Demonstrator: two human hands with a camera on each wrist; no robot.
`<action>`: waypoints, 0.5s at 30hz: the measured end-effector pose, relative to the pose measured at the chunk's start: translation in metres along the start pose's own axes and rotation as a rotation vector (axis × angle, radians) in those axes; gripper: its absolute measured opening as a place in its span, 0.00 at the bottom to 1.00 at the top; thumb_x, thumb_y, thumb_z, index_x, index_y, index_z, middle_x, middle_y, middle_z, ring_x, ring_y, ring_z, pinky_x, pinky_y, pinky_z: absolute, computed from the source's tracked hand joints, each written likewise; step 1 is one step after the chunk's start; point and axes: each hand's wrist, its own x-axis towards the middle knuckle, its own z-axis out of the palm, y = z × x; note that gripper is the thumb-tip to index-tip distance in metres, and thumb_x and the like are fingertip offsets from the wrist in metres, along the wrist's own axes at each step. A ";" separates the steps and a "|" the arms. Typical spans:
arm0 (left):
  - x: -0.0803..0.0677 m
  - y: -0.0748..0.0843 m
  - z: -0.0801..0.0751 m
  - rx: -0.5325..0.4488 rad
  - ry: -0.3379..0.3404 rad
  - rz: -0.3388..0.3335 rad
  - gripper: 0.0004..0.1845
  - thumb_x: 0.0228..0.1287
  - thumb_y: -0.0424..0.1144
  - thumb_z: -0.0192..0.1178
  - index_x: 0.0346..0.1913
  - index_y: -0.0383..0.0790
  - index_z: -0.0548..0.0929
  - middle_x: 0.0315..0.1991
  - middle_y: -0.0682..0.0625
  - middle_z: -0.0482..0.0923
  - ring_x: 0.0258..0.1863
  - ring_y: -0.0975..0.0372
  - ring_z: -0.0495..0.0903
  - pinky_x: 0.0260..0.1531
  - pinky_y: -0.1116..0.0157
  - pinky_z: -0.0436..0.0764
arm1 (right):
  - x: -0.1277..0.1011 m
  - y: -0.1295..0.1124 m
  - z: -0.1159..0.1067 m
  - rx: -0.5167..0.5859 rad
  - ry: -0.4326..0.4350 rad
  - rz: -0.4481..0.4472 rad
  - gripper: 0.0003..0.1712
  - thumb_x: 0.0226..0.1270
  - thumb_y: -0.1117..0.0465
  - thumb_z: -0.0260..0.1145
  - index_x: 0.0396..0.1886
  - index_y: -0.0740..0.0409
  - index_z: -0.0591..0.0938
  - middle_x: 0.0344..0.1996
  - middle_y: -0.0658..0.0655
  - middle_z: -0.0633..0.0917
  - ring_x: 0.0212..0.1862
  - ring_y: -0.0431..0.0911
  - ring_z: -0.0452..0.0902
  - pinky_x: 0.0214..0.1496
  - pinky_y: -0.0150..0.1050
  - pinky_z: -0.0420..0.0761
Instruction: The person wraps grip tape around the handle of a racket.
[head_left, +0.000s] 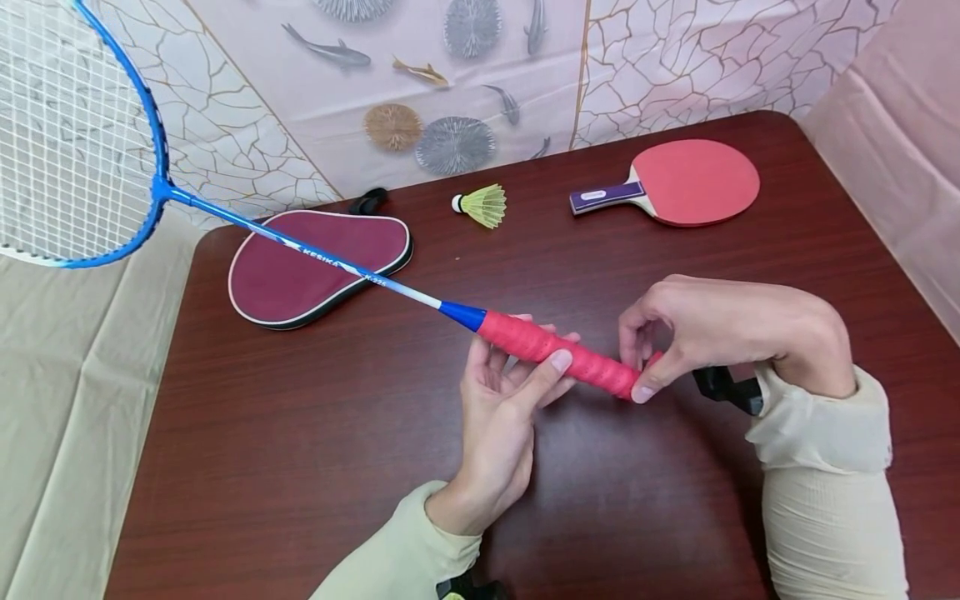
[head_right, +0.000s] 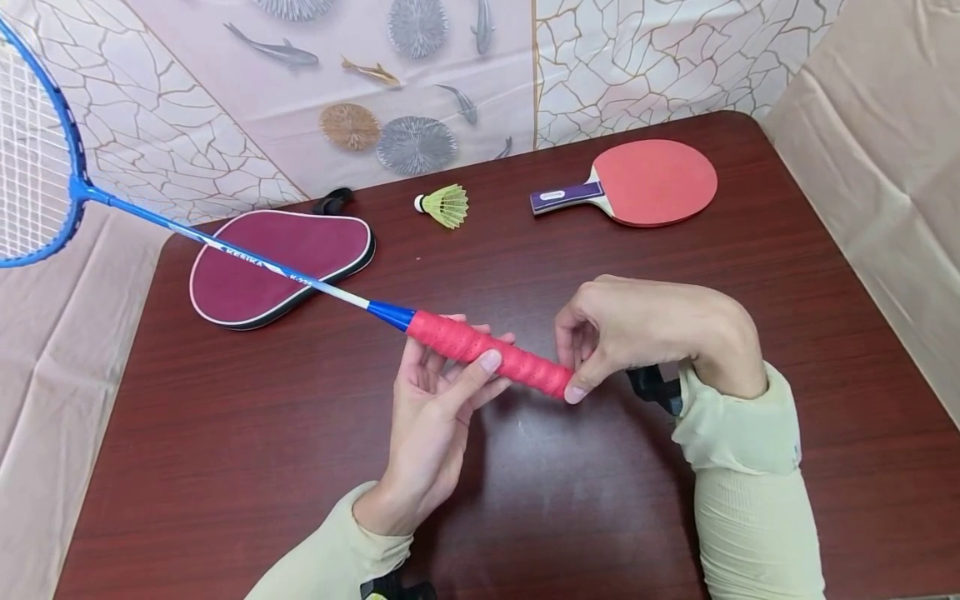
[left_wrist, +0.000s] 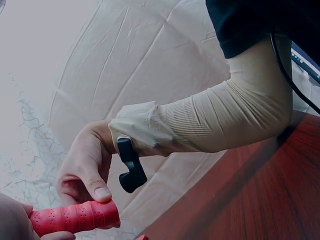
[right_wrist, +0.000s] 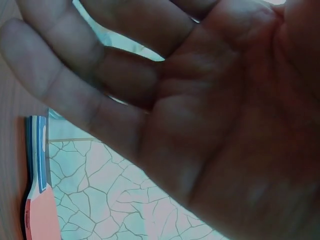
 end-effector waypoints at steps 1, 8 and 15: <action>0.000 0.000 0.000 0.000 0.008 0.003 0.26 0.59 0.19 0.63 0.58 0.33 0.69 0.52 0.32 0.73 0.52 0.39 0.79 0.43 0.49 0.82 | 0.000 0.001 0.000 -0.003 0.010 -0.021 0.17 0.44 0.38 0.79 0.26 0.38 0.83 0.24 0.42 0.82 0.30 0.41 0.78 0.25 0.37 0.78; 0.002 0.003 0.000 0.026 0.017 0.005 0.26 0.61 0.22 0.63 0.60 0.36 0.70 0.52 0.33 0.72 0.52 0.40 0.79 0.42 0.52 0.83 | 0.002 0.002 0.000 -0.034 0.058 -0.115 0.17 0.46 0.38 0.78 0.26 0.38 0.81 0.23 0.38 0.82 0.28 0.36 0.79 0.31 0.33 0.78; 0.007 0.006 -0.002 0.071 0.008 0.019 0.27 0.62 0.23 0.63 0.62 0.38 0.68 0.53 0.31 0.71 0.53 0.42 0.79 0.44 0.52 0.82 | 0.003 0.005 -0.001 -0.055 0.104 -0.146 0.17 0.48 0.38 0.77 0.28 0.36 0.79 0.23 0.38 0.82 0.27 0.37 0.77 0.27 0.33 0.75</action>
